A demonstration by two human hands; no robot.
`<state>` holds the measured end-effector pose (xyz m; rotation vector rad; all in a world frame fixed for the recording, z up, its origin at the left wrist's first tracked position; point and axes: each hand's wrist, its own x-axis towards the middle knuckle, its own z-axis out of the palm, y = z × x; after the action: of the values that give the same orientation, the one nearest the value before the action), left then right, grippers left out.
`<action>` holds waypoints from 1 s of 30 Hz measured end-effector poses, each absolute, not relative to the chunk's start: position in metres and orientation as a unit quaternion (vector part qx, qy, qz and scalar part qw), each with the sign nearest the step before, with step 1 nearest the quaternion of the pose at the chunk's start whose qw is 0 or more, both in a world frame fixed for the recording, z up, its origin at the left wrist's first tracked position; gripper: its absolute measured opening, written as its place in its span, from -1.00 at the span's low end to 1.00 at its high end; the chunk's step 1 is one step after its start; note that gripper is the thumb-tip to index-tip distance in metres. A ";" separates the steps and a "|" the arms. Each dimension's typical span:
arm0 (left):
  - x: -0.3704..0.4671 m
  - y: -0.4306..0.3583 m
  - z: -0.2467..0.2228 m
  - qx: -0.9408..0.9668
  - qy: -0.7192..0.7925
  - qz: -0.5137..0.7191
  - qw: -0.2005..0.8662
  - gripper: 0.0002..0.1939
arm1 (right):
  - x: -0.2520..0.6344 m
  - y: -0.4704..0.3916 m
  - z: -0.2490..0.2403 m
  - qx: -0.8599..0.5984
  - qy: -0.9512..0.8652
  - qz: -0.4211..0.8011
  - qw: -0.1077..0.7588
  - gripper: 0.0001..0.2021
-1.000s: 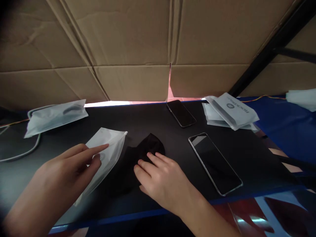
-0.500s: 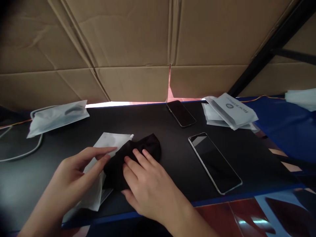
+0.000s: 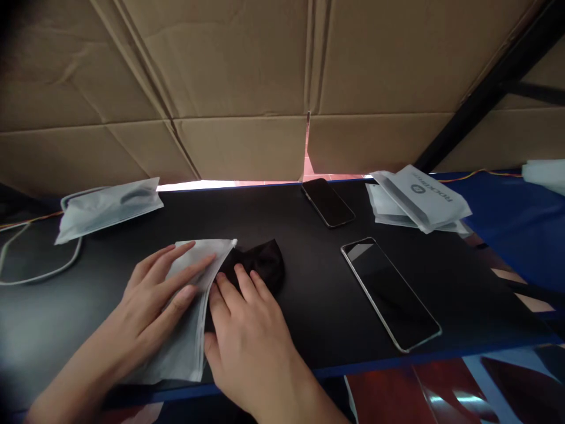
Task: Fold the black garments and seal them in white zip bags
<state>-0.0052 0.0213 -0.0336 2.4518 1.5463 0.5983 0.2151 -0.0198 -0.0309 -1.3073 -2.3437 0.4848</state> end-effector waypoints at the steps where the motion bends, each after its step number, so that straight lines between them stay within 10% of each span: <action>1: -0.012 0.022 -0.041 0.830 0.521 0.180 0.085 -0.48 | 0.220 -0.019 -0.030 -0.457 -0.846 0.195 0.194 -0.42; 30: -0.024 0.019 -0.036 0.886 0.432 0.119 0.122 -0.17 | 0.201 -0.009 -0.036 -0.383 -0.863 0.208 0.257 -0.61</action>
<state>-0.0239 0.0191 -0.0363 2.5854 1.2616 0.3470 0.2008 -0.0090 -0.0359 -1.0387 -2.3401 0.5629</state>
